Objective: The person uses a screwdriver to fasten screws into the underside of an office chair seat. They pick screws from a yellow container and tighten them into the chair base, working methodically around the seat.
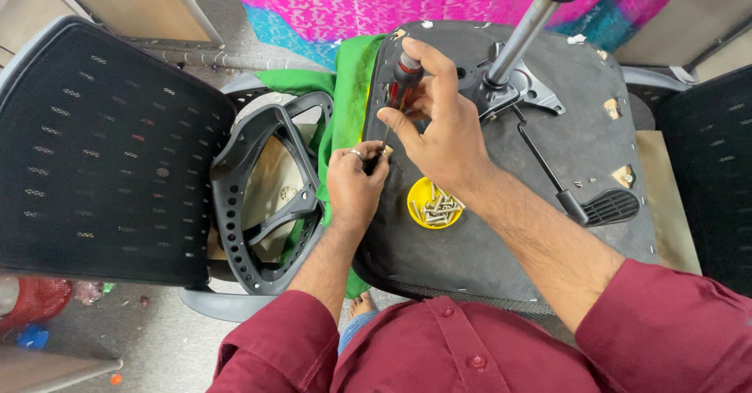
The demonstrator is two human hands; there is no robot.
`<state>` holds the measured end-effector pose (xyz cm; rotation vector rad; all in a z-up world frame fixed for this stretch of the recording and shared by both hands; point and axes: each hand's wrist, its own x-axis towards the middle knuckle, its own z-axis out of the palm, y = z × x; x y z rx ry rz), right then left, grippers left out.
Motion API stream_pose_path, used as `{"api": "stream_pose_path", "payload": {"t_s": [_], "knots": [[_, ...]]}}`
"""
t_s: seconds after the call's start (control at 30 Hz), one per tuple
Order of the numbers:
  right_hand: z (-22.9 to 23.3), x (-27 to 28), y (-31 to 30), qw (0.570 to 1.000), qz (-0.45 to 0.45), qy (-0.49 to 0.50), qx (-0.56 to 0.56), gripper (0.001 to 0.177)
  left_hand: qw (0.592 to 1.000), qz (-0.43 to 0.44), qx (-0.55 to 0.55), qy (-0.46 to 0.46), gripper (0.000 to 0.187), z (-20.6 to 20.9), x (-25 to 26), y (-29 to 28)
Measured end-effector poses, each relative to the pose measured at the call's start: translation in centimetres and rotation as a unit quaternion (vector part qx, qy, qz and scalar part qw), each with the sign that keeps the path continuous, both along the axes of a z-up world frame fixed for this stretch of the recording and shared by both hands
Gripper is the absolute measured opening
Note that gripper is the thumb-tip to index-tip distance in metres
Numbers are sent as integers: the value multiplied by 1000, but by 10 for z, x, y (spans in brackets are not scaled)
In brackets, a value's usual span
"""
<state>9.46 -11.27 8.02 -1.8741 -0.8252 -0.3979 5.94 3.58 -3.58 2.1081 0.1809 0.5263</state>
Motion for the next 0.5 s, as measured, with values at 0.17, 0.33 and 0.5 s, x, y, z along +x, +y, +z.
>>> {"api": "stream_pose_path", "payload": {"t_s": [0.17,0.33,0.5], "knots": [[13,-1,1,996,9,-88,3,59,1000,-6,0,3,24,1,0,0],[19,-2,7,999,-9,-44,-1,49,999,-9,28,-16,24,4,-2,0],[20,-1,13,997,-35,-73,-11,48,999,-23,33,-28,23,6,-3,-1]]}}
